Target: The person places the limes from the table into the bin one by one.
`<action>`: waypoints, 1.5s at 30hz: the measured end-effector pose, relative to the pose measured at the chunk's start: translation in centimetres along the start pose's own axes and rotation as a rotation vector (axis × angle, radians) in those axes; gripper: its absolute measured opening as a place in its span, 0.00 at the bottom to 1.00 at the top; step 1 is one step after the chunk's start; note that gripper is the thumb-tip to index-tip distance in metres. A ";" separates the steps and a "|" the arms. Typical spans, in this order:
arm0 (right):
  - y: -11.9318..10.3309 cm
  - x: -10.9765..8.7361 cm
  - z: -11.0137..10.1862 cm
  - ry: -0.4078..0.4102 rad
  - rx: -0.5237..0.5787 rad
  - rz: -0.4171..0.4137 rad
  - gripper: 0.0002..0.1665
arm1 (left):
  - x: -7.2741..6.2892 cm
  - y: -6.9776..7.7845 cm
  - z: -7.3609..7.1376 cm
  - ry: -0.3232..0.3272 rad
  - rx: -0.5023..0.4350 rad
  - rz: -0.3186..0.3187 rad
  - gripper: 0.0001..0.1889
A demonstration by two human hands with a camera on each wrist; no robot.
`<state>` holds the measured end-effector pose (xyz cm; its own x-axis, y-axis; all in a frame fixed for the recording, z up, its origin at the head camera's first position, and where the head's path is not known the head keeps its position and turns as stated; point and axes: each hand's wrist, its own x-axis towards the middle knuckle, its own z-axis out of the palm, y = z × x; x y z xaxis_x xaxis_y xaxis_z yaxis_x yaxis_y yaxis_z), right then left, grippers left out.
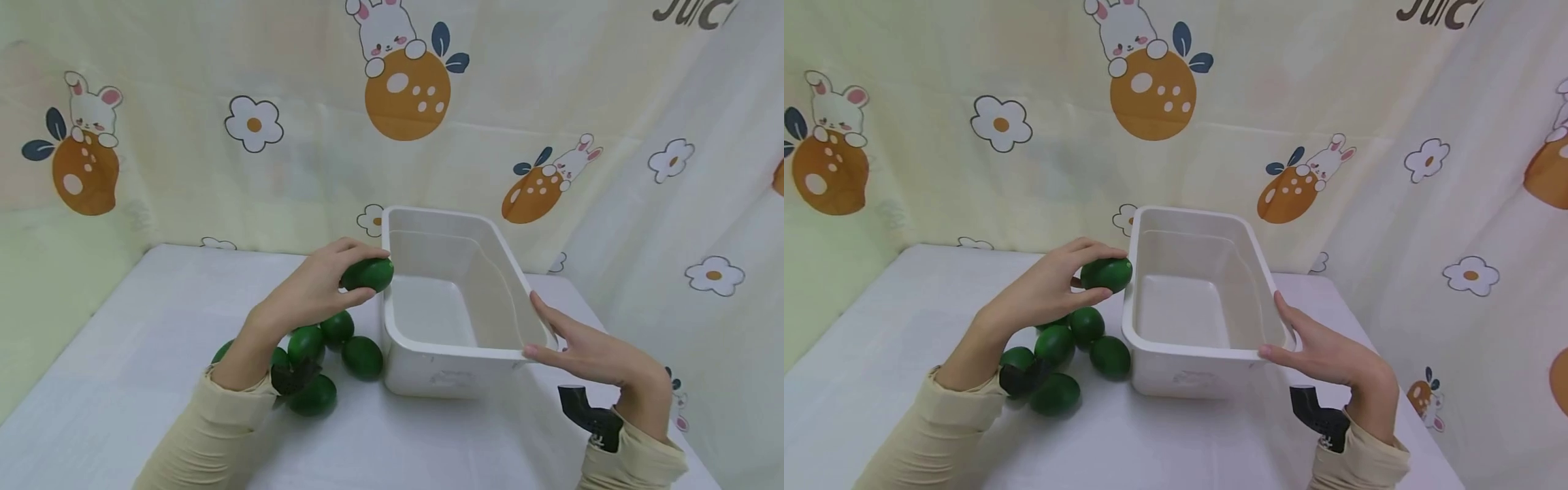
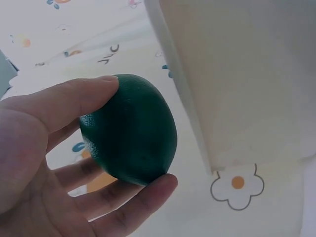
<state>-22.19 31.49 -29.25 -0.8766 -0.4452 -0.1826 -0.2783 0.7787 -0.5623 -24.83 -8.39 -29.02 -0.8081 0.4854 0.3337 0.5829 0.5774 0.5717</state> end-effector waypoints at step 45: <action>0.3 0.4 0.1 0.021 0.015 -0.005 0.55 | 2.1 2.5 10.8 0.445 -0.041 0.451 0.23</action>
<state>-22.62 31.52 -29.55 -0.8835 -0.4393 -0.1629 -0.2767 0.7697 -0.5753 -24.17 1.14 -34.94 -0.4468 0.3509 0.8229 0.8777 0.3499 0.3273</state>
